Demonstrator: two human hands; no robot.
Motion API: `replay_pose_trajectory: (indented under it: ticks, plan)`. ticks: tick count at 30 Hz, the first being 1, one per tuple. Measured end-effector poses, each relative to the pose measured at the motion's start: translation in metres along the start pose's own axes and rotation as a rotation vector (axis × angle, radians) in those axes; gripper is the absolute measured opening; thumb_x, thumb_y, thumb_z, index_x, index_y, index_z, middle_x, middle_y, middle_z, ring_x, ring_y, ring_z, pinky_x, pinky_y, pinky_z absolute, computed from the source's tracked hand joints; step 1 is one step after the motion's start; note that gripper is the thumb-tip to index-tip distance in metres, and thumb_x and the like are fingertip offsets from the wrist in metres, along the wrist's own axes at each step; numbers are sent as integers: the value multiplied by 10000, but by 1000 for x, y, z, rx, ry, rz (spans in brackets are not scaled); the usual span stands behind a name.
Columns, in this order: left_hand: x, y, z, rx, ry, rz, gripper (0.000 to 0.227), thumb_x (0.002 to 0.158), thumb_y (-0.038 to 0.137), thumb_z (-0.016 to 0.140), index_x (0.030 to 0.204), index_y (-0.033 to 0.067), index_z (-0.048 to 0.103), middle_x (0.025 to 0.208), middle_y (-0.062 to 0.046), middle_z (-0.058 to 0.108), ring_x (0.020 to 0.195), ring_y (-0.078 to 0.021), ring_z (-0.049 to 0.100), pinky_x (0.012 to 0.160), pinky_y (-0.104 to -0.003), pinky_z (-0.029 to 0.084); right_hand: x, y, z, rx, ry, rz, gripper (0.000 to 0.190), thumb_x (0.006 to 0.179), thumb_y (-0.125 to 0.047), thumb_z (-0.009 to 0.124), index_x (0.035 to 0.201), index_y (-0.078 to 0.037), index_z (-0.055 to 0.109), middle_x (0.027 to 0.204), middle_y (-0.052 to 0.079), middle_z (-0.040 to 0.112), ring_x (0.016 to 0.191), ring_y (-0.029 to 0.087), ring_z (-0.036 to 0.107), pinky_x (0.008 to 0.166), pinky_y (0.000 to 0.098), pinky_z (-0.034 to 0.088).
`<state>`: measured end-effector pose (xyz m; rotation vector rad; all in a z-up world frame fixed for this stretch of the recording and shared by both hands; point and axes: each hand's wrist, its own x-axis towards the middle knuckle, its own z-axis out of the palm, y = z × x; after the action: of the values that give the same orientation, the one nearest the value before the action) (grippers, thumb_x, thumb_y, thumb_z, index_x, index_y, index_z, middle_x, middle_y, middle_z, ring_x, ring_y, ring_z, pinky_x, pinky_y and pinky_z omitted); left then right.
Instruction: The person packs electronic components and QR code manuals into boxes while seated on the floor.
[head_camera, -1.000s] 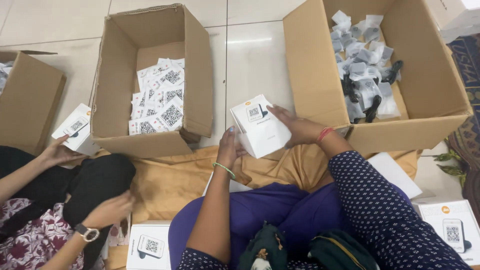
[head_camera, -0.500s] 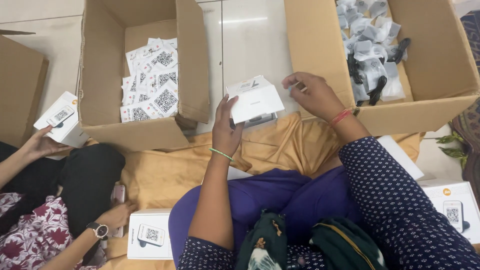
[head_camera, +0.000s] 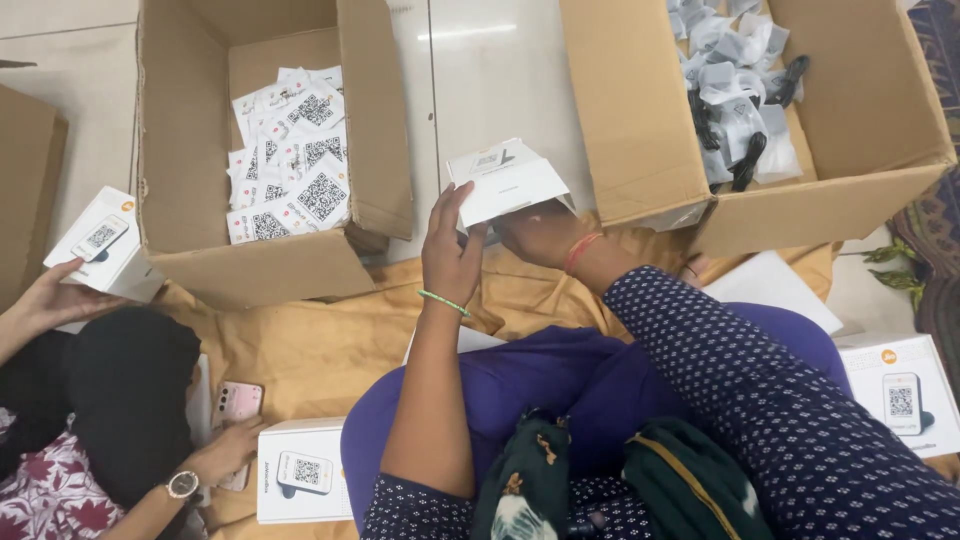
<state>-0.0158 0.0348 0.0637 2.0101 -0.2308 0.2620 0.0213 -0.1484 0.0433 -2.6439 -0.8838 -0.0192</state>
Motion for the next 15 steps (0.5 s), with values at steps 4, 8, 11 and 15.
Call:
replay_pose_trajectory:
  ticks: [4, 8, 11, 15]
  plan:
    - [-2, -3, 0, 19, -9, 23, 490, 956, 114, 657, 1437, 139, 566, 1523, -218, 512, 1313, -359, 594, 993, -381, 507, 0, 6, 31, -22, 33, -8, 342, 870, -197, 636, 1168, -33, 674, 1222, 195, 671, 1167, 393, 610, 1028, 493, 473]
    - [-1, -2, 1, 24, -1, 39, 445, 980, 123, 639, 1421, 98, 583, 1486, -226, 559, 1397, -390, 542, 1123, -413, 448, -3, 22, 65, 98, -77, 52, 392, 863, -229, 597, 1175, -7, 682, 1243, 232, 648, 1168, 412, 593, 1006, 517, 444]
    - [1, 2, 1, 6, -1, 18, 422, 991, 148, 630, 1407, 83, 589, 1465, -231, 580, 1389, -386, 551, 1121, -410, 451, 0, 29, 75, 146, -194, 112, 388, 928, -288, 539, 1187, -42, 693, 1286, 213, 652, 1207, 381, 600, 1049, 492, 447]
    - [1, 7, -2, 15, -13, 0, 411, 1009, 197, 624, 1402, 82, 587, 1448, -240, 592, 1364, -387, 568, 1099, -407, 466, 15, 18, 64, 101, -315, 199, 482, 1014, -431, 465, 1242, -60, 671, 1284, 194, 682, 1238, 358, 616, 1101, 475, 441]
